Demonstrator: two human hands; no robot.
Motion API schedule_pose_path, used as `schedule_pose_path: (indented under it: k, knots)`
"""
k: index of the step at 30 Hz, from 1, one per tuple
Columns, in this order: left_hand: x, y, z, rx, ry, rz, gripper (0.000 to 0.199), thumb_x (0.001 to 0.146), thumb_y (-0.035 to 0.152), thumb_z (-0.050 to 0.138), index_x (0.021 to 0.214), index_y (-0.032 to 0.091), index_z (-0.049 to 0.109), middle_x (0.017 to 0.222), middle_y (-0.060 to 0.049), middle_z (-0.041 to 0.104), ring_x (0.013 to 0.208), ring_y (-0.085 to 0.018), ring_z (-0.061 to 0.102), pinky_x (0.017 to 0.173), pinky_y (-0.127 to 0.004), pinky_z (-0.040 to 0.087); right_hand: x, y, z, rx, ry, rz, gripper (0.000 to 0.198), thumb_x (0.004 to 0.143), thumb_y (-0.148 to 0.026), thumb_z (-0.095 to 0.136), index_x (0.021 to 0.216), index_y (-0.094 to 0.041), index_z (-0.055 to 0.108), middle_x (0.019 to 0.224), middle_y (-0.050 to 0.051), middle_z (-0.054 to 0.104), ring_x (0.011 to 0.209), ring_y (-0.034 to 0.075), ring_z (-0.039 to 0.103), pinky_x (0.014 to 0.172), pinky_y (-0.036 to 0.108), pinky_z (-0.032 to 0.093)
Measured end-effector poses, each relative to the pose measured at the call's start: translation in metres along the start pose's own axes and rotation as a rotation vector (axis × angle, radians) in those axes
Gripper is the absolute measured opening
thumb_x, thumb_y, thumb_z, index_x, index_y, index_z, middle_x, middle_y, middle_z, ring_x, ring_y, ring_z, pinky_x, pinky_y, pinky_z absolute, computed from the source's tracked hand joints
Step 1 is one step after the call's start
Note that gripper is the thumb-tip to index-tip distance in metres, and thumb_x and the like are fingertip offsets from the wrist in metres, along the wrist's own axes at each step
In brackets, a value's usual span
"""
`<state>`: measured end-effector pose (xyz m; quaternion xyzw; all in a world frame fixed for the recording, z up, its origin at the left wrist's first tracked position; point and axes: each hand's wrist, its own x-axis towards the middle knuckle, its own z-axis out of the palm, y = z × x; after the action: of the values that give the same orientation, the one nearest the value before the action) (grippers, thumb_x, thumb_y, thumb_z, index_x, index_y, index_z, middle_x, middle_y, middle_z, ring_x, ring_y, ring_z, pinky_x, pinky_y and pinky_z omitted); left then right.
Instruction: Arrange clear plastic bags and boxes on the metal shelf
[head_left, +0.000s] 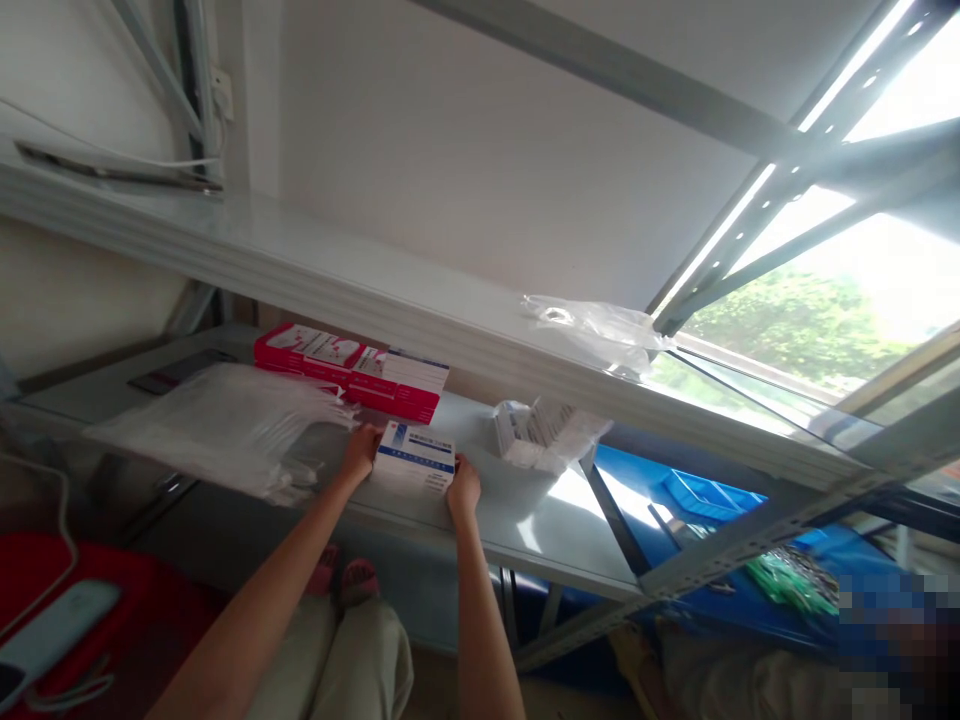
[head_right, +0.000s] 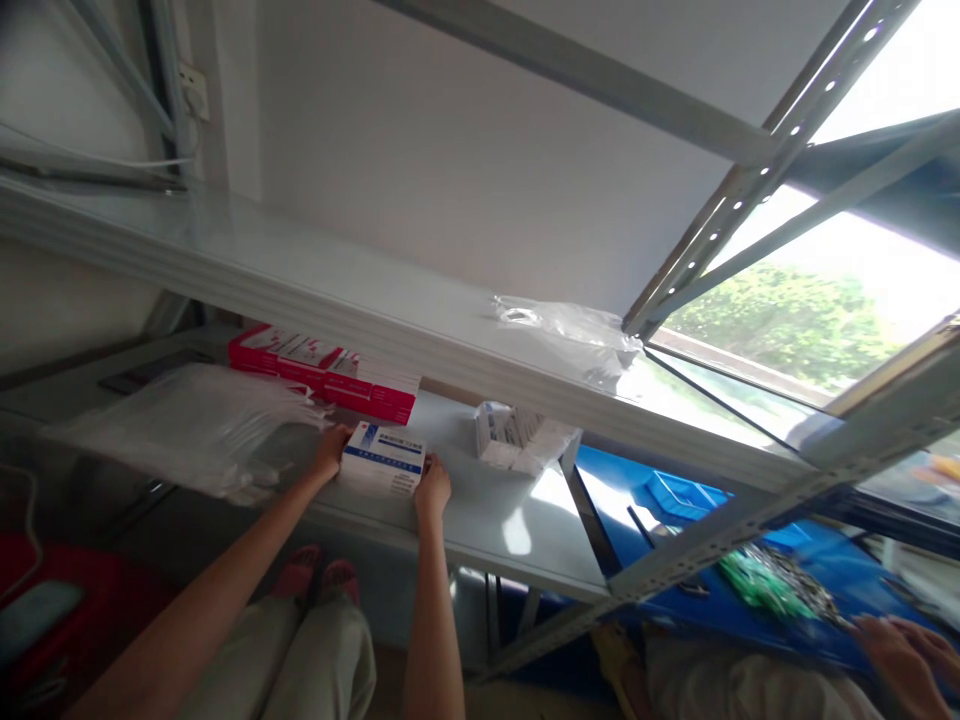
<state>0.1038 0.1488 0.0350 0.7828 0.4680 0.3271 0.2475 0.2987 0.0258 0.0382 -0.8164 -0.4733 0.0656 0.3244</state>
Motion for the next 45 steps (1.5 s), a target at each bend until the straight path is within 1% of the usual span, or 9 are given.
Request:
schedule_pose_path:
  k: [3, 9, 13, 17, 23, 32, 37, 42, 45]
  knots:
    - [-0.013, -0.011, 0.008, 0.089, 0.026, 0.088, 0.023, 0.081, 0.016, 0.047, 0.086, 0.017, 0.069, 0.088, -0.01, 0.067, 0.096, -0.024, 0.057, 0.088, -0.033, 0.038, -0.02, 0.009, 0.004, -0.047, 0.07, -0.132, 0.038, 0.082, -0.014, 0.039, 0.112, -0.014, 0.062, 0.103, 0.013, 0.063, 0.098, 0.025, 0.058, 0.083, 0.032, 0.042]
    - [-0.024, -0.025, 0.014, 0.134, 0.034, 0.134, 0.027, 0.084, 0.014, 0.041, 0.094, 0.017, 0.066, 0.092, -0.011, 0.064, 0.098, -0.024, 0.055, 0.091, -0.037, 0.039, -0.034, 0.011, 0.002, -0.028, 0.109, -0.14, 0.042, 0.081, -0.013, 0.037, 0.116, -0.015, 0.06, 0.103, 0.014, 0.061, 0.099, 0.027, 0.055, 0.087, 0.036, 0.041]
    - [-0.029, -0.017, 0.01, -0.009, 0.145, 0.115, 0.027, 0.084, 0.017, 0.043, 0.101, 0.016, 0.064, 0.097, -0.011, 0.063, 0.1, -0.024, 0.055, 0.093, -0.039, 0.041, -0.039, 0.007, -0.001, 0.11, 0.2, -0.149, 0.042, 0.083, -0.017, 0.035, 0.118, -0.014, 0.058, 0.107, 0.014, 0.06, 0.101, 0.026, 0.054, 0.09, 0.038, 0.041]
    - [-0.043, 0.0, -0.003, -0.316, 0.319, 0.166, 0.037, 0.09, 0.027, 0.033, 0.112, 0.016, 0.061, 0.115, -0.011, 0.06, 0.113, -0.021, 0.053, 0.103, -0.039, 0.037, -0.047, 0.006, -0.007, 0.327, 0.367, -0.19, 0.046, 0.092, -0.034, 0.029, 0.124, -0.013, 0.055, 0.127, 0.014, 0.054, 0.121, 0.025, 0.046, 0.102, 0.04, 0.034]
    - [-0.06, 0.013, -0.014, -0.544, -0.019, 0.124, 0.062, 0.089, 0.051, 0.037, 0.14, 0.016, 0.038, 0.143, -0.009, 0.043, 0.133, -0.023, 0.037, 0.112, -0.04, 0.026, -0.049, 0.002, -0.011, 0.538, -0.047, -0.181, 0.064, 0.091, -0.058, 0.026, 0.135, -0.016, 0.048, 0.128, 0.011, 0.058, 0.122, 0.024, 0.051, 0.099, 0.037, 0.04]
    - [-0.054, 0.009, -0.017, -0.539, -0.101, 0.105, 0.076, 0.081, 0.056, 0.047, 0.143, 0.014, 0.032, 0.131, -0.011, 0.055, 0.123, -0.028, 0.049, 0.105, -0.04, 0.034, -0.047, 0.004, -0.015, 0.607, -0.081, -0.197, 0.061, 0.088, -0.061, 0.035, 0.13, -0.021, 0.054, 0.118, 0.007, 0.065, 0.114, 0.026, 0.057, 0.098, 0.04, 0.042]
    - [-0.054, 0.008, -0.018, -0.604, -0.101, 0.13, 0.075, 0.079, 0.056, 0.051, 0.141, 0.016, 0.037, 0.137, -0.009, 0.049, 0.128, -0.028, 0.044, 0.106, -0.041, 0.033, -0.048, 0.001, -0.017, 0.625, -0.106, -0.252, 0.052, 0.088, -0.051, 0.043, 0.127, -0.018, 0.055, 0.116, 0.009, 0.065, 0.11, 0.024, 0.059, 0.095, 0.039, 0.044]
    - [-0.052, 0.004, -0.014, -0.814, -0.172, 0.094, 0.084, 0.07, 0.059, 0.062, 0.139, 0.016, 0.04, 0.136, -0.013, 0.05, 0.124, -0.03, 0.048, 0.102, -0.045, 0.039, -0.046, 0.005, -0.011, 0.638, -0.079, -0.274, 0.048, 0.083, -0.042, 0.053, 0.124, -0.019, 0.052, 0.113, 0.009, 0.066, 0.103, 0.022, 0.062, 0.089, 0.037, 0.048]
    - [-0.05, -0.001, -0.009, -0.867, -0.145, 0.068, 0.09, 0.065, 0.058, 0.068, 0.14, 0.016, 0.038, 0.139, -0.015, 0.046, 0.126, -0.032, 0.045, 0.103, -0.046, 0.038, -0.042, 0.01, -0.016, 0.601, -0.101, -0.292, 0.046, 0.08, -0.04, 0.056, 0.122, -0.019, 0.054, 0.111, 0.01, 0.066, 0.102, 0.023, 0.062, 0.084, 0.038, 0.051]
